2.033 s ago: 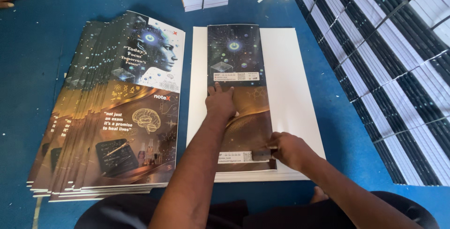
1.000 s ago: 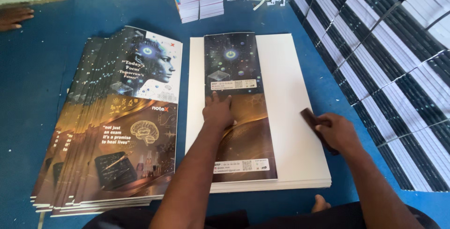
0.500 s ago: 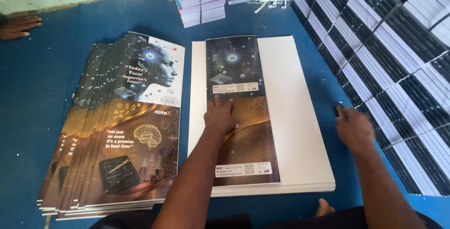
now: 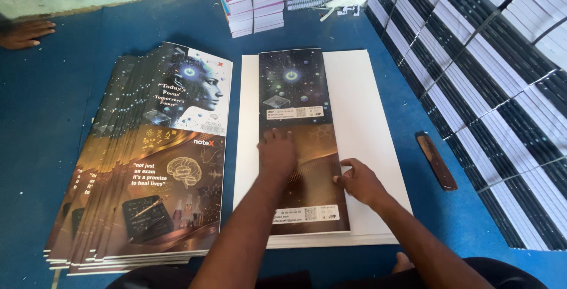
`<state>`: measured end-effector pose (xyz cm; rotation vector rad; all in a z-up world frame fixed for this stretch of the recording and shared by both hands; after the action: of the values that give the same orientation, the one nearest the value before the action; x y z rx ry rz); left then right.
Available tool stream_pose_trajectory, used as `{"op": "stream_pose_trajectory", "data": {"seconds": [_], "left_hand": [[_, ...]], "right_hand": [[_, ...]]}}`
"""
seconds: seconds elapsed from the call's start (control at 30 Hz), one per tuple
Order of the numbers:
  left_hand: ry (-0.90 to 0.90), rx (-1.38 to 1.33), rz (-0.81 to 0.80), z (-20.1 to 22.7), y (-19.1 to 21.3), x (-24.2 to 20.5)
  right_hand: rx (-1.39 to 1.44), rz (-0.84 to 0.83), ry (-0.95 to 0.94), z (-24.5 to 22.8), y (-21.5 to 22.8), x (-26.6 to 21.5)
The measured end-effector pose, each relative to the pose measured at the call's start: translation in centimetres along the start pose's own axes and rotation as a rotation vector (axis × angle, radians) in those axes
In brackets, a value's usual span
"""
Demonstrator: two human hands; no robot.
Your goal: The person sits on the floor and repeatedly folds a printed cover sheet over a stack of blank pages. They use a flat tool to press and crease the fold along the spine, then place the finished unit aside. The process is repeated for multiple book units.
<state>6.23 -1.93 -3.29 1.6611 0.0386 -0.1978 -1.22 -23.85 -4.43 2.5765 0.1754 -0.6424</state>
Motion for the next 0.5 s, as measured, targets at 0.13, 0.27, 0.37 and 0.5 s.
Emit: {"op": "stream_pose_trajectory", "data": {"seconds": [0.13, 0.27, 0.37, 0.5], "left_hand": [[0.032, -0.207, -0.057, 2.7, 0.9, -1.1], [0.13, -0.378, -0.221, 5.0, 3.7, -3.5], [0.138, -0.46, -0.257, 5.7, 6.8, -4.5], [0.146, -0.494, -0.212, 4.8, 8.4, -4.3]], "right_hand": [[0.265, -0.117, 0.027, -1.1, -0.8, -0.2], [0.213, -0.154, 0.091, -1.8, -1.5, -0.9], [0.283, -0.19, 0.144, -3.5, -1.6, -1.6], [0.451, -0.288, 0.15, -5.1, -1.5, -2.9]]}}
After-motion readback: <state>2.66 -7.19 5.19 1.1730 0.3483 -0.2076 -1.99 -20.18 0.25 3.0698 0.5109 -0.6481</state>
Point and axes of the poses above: each hand's wrist, its own x-axis towards the middle knuckle, its own y-axis out of the back of the hand, z = x × y, the point moved 8 cm from there along x, towards the middle knuckle, and after that the axes turned 9 degrees about x, right-handed, at the moved point
